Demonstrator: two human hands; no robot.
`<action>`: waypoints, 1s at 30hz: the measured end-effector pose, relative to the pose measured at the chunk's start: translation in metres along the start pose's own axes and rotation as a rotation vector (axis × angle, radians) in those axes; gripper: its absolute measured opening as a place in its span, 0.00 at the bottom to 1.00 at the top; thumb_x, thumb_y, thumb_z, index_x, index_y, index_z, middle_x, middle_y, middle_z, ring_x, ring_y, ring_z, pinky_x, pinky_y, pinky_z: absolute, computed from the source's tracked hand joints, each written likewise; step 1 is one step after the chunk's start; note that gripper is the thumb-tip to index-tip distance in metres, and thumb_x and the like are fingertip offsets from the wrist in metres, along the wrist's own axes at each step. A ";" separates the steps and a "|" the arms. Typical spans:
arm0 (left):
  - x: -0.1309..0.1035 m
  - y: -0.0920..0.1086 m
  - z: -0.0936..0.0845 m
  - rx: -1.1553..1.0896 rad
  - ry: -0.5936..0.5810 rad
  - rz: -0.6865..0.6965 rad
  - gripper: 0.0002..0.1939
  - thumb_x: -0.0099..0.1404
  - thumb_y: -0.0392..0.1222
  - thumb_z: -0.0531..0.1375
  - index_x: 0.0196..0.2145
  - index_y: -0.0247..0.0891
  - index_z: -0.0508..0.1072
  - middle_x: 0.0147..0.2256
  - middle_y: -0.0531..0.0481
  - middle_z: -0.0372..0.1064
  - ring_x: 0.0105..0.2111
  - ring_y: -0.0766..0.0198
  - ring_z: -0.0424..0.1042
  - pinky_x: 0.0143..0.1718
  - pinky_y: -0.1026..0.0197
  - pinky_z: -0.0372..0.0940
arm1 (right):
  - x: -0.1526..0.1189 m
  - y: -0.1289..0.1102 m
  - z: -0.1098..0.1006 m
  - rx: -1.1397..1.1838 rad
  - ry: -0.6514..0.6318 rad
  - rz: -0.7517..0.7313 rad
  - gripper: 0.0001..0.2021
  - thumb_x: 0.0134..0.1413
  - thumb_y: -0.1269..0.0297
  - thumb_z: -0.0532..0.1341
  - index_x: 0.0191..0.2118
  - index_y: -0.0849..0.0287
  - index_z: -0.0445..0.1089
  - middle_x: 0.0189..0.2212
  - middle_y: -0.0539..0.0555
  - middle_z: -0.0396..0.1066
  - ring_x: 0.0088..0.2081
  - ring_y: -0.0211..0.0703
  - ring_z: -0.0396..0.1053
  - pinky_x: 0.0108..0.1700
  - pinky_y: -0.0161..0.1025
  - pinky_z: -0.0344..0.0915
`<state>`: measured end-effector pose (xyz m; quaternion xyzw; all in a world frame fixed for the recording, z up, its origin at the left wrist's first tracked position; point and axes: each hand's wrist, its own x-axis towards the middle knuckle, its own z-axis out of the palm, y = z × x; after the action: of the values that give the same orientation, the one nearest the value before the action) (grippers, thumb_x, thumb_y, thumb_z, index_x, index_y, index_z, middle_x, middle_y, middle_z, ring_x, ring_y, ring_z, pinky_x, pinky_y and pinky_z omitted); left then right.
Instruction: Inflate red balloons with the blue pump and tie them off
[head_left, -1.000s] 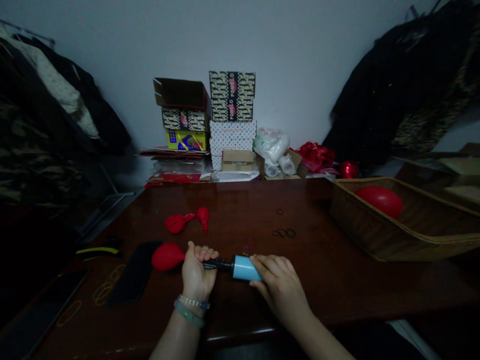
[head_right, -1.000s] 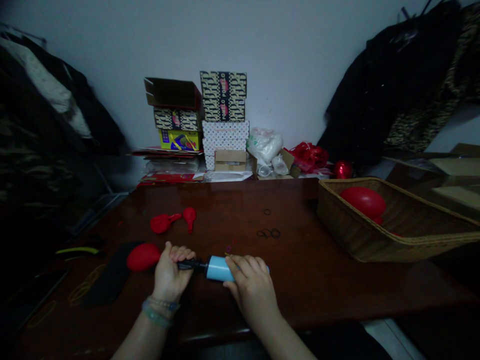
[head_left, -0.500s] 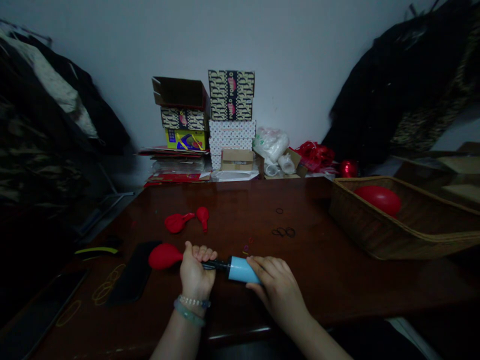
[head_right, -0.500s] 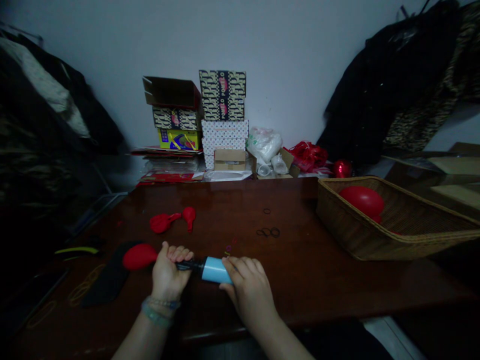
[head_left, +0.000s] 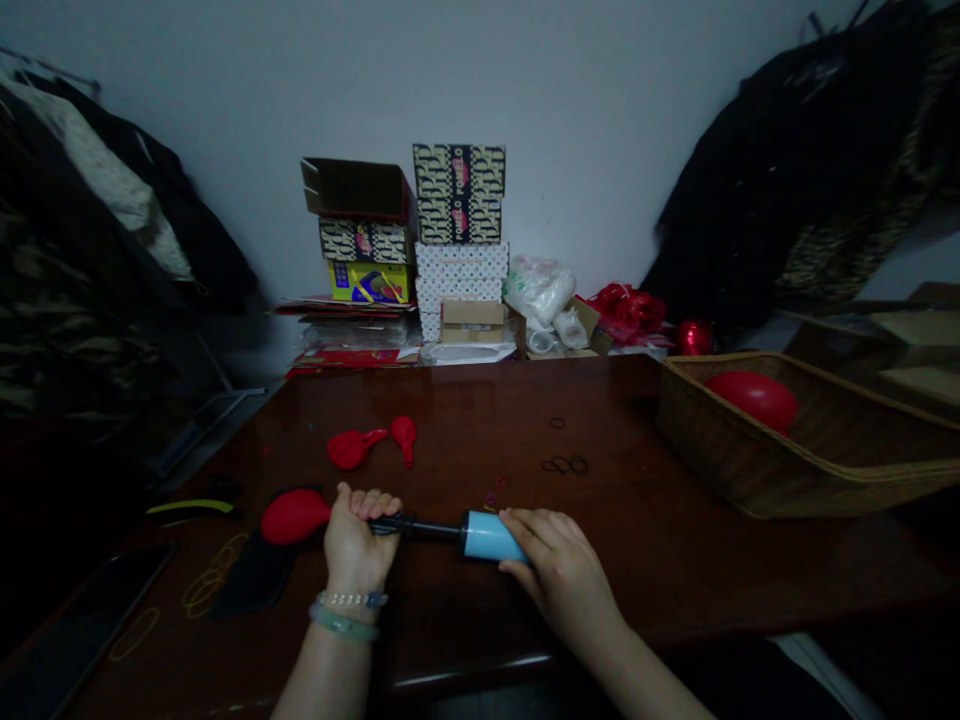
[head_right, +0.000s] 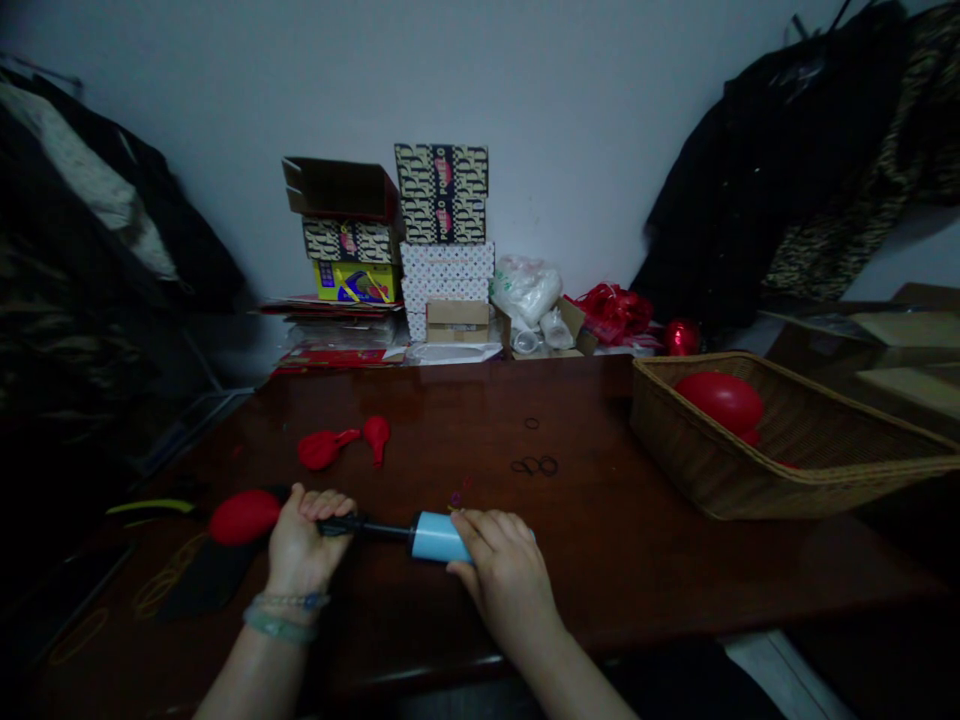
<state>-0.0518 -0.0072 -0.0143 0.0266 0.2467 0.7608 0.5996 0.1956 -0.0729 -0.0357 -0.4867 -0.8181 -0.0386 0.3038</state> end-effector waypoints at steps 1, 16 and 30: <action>0.000 -0.002 0.000 -0.003 -0.015 -0.006 0.20 0.70 0.40 0.48 0.19 0.39 0.49 0.15 0.59 0.46 0.14 0.72 0.50 0.18 0.65 0.52 | -0.001 0.000 0.001 0.003 0.001 0.007 0.21 0.55 0.61 0.63 0.55 0.55 0.65 0.48 0.56 0.71 0.47 0.49 0.67 0.48 0.46 0.64; -0.023 -0.044 0.009 0.099 -0.048 0.005 0.21 0.68 0.43 0.53 0.19 0.38 0.52 0.16 0.59 0.46 0.16 0.71 0.50 0.20 0.65 0.55 | -0.002 -0.011 0.007 0.039 -0.003 0.042 0.24 0.52 0.65 0.66 0.55 0.55 0.64 0.48 0.57 0.71 0.45 0.51 0.67 0.47 0.48 0.64; -0.023 -0.050 0.007 0.233 -0.058 -0.007 0.19 0.65 0.47 0.55 0.19 0.37 0.60 0.19 0.54 0.57 0.21 0.66 0.61 0.27 0.62 0.64 | -0.004 -0.011 0.006 0.053 0.068 0.030 0.20 0.59 0.61 0.60 0.57 0.54 0.63 0.48 0.58 0.71 0.45 0.50 0.67 0.47 0.49 0.63</action>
<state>0.0023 -0.0182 -0.0225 0.1173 0.3158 0.7239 0.6020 0.1852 -0.0800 -0.0402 -0.4893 -0.8006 -0.0287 0.3446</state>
